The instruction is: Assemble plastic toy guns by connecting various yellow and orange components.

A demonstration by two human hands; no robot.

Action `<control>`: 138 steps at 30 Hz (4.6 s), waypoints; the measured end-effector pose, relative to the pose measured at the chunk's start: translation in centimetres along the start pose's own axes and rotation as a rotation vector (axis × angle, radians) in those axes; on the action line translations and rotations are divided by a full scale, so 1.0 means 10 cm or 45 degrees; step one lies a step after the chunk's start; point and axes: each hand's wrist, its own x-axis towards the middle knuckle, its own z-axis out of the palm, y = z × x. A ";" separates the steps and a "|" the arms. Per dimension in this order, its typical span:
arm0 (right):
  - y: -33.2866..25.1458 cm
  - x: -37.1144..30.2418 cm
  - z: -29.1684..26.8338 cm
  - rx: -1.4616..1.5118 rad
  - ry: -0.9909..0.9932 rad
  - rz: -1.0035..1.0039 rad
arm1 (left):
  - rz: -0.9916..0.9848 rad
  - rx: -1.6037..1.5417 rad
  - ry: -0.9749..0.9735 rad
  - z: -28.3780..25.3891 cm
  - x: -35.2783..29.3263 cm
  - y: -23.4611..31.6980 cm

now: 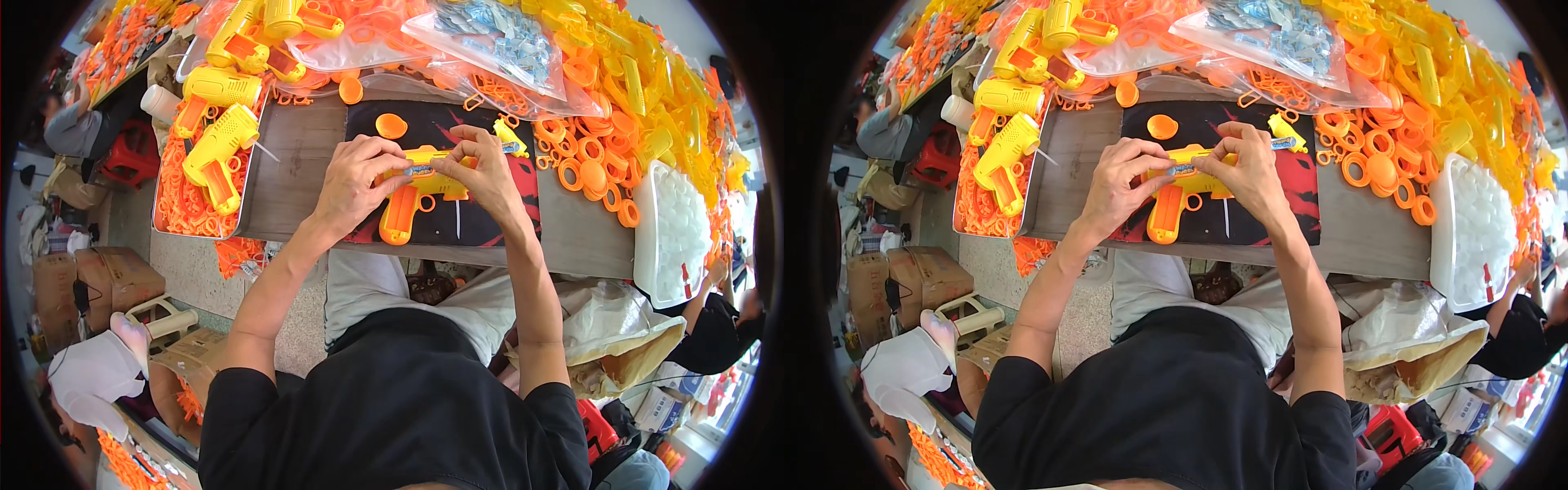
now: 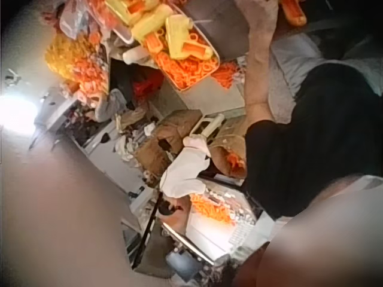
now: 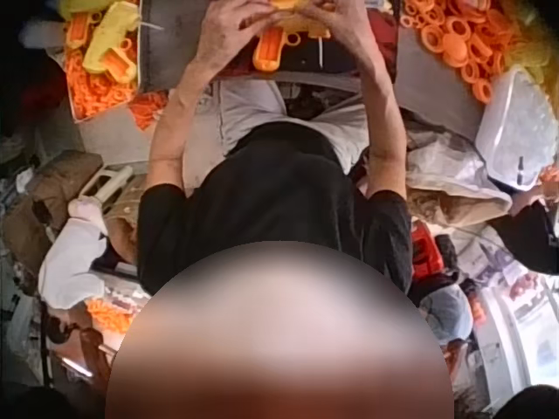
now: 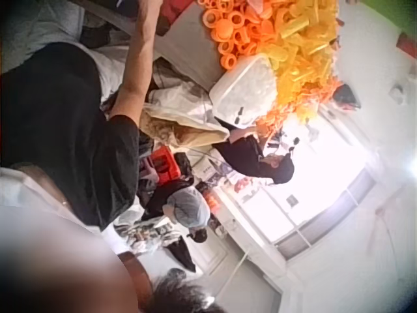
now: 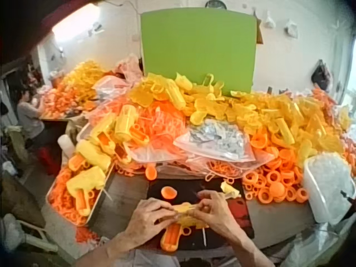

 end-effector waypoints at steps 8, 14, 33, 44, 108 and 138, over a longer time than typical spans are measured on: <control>-0.11 -0.18 0.01 -0.480 0.059 -0.783 | -0.246 -0.474 -0.054 0.02 -0.13 -0.11; -0.19 -0.21 0.08 -0.539 -0.057 -0.825 | -0.299 -0.481 -0.044 0.02 -0.15 -0.07; 0.00 0.37 -0.16 0.295 -0.684 0.185 | 0.066 -0.034 0.100 0.02 -0.17 -0.01; -0.16 0.49 -0.22 0.239 -0.878 0.318 | 0.002 -0.305 0.044 0.08 -0.14 -0.11; 0.22 -0.06 -0.20 -0.427 0.771 -0.297 | -0.460 -0.571 -0.460 0.09 0.23 -0.27; -0.16 -0.34 -0.27 1.385 0.166 0.074 | -0.618 -1.593 0.070 0.45 0.94 0.77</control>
